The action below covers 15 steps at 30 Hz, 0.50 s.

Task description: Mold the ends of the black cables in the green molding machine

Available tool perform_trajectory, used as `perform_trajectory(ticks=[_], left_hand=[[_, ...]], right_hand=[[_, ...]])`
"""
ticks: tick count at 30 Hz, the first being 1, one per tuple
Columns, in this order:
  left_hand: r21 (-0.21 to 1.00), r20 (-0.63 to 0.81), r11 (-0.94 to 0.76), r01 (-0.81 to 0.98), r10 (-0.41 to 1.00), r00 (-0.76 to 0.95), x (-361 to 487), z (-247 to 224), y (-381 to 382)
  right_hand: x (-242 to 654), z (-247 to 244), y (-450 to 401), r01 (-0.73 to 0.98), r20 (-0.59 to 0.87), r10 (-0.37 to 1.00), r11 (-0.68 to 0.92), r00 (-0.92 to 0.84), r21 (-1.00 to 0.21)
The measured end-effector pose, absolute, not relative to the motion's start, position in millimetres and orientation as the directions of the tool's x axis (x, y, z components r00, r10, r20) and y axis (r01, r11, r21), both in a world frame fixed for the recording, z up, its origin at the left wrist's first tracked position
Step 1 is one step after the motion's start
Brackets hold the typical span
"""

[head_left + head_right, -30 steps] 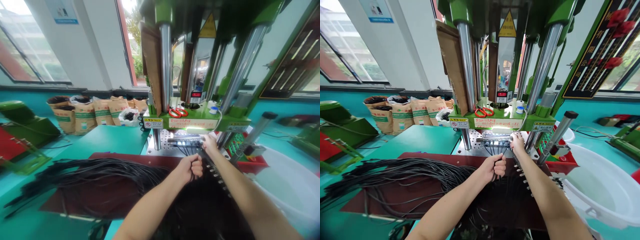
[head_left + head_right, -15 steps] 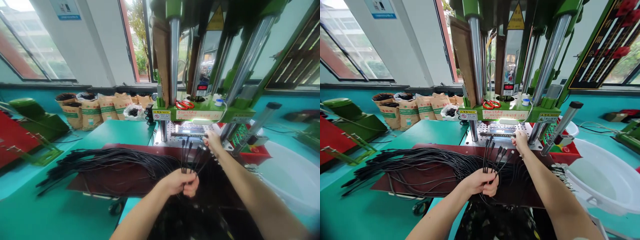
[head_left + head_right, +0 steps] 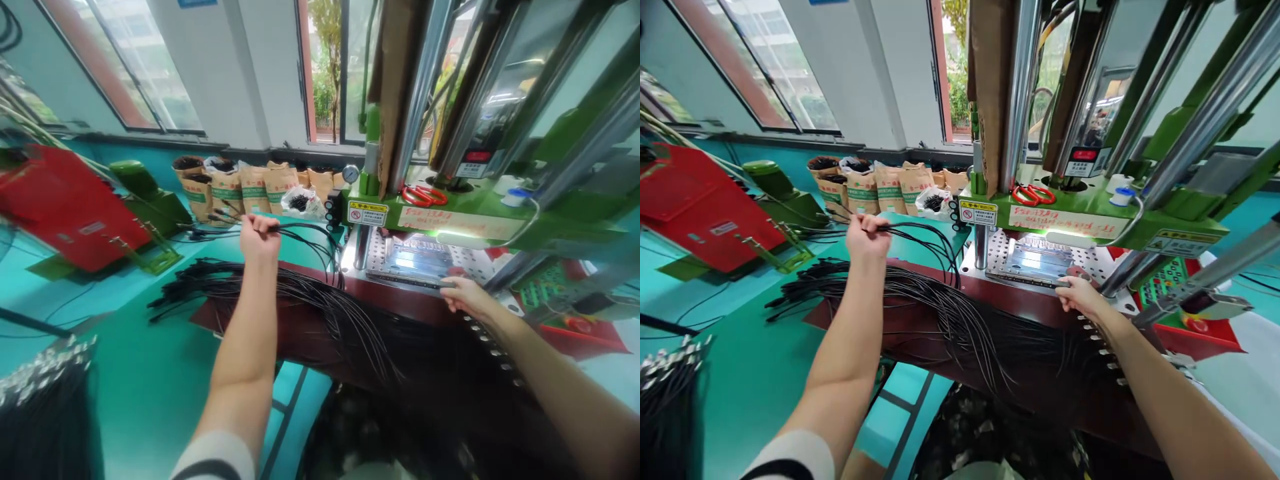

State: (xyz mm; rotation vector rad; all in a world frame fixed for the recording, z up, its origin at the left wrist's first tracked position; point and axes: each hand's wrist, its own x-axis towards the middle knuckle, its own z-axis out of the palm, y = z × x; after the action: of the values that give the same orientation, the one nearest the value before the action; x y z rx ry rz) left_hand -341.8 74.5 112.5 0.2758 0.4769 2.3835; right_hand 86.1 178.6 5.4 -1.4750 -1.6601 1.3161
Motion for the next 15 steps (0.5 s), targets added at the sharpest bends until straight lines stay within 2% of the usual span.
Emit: perform_trajectory(ticks=[4, 6, 7, 9, 10, 11, 13, 15], left_hand=[[0.556, 0.113, -0.773, -0.306, 0.435, -0.893, -394.6, 122.4, 80.4], [0.604, 0.136, -0.763, -0.23, 0.383, -0.914, -406.8, 121.3, 80.0], [0.622, 0.13, -0.755, -0.209, 0.363, -0.923, -410.0, 119.3, 79.9], [0.652, 0.067, -0.734, -0.191, 0.306, -0.95, -413.3, 111.9, 80.3], [0.664, 0.023, -0.723, -0.19, 0.273, -0.962, -414.7, 106.7, 80.9], [0.677, -0.033, -0.709, -0.197, 0.238, -0.971, -416.7, 100.6, 81.5], [0.693, -0.092, -0.695, -0.192, 0.179, -0.98, -423.7, 86.5, 82.5], [0.706, -0.133, -0.684, -0.186, 0.13, -0.983, -435.2, 72.3, 81.6]], right_hand=[[83.4, 0.7, 183.6, 0.629, -0.159, 0.965, 0.007, -0.207, -0.778], [77.5, 1.7, 180.1, 0.724, -0.067, 0.97, 0.129, -0.236, -0.678], [72.2, 2.1, 175.5, 0.786, -0.003, 0.961, 0.223, -0.276, -0.577], [56.5, 0.5, 160.3, 0.858, 0.135, 0.886, 0.463, -0.443, -0.225], [46.8, -2.0, 150.0, 0.818, 0.161, 0.819, 0.568, -0.551, -0.087], [36.6, -5.6, 138.7, 0.748, 0.173, 0.741, 0.663, -0.649, -0.031], [18.0, -14.9, 116.2, 0.623, 0.193, 0.629, 0.776, -0.753, -0.097], [5.3, -24.1, 99.2, 0.611, 0.193, 0.631, 0.776, -0.752, -0.158]])
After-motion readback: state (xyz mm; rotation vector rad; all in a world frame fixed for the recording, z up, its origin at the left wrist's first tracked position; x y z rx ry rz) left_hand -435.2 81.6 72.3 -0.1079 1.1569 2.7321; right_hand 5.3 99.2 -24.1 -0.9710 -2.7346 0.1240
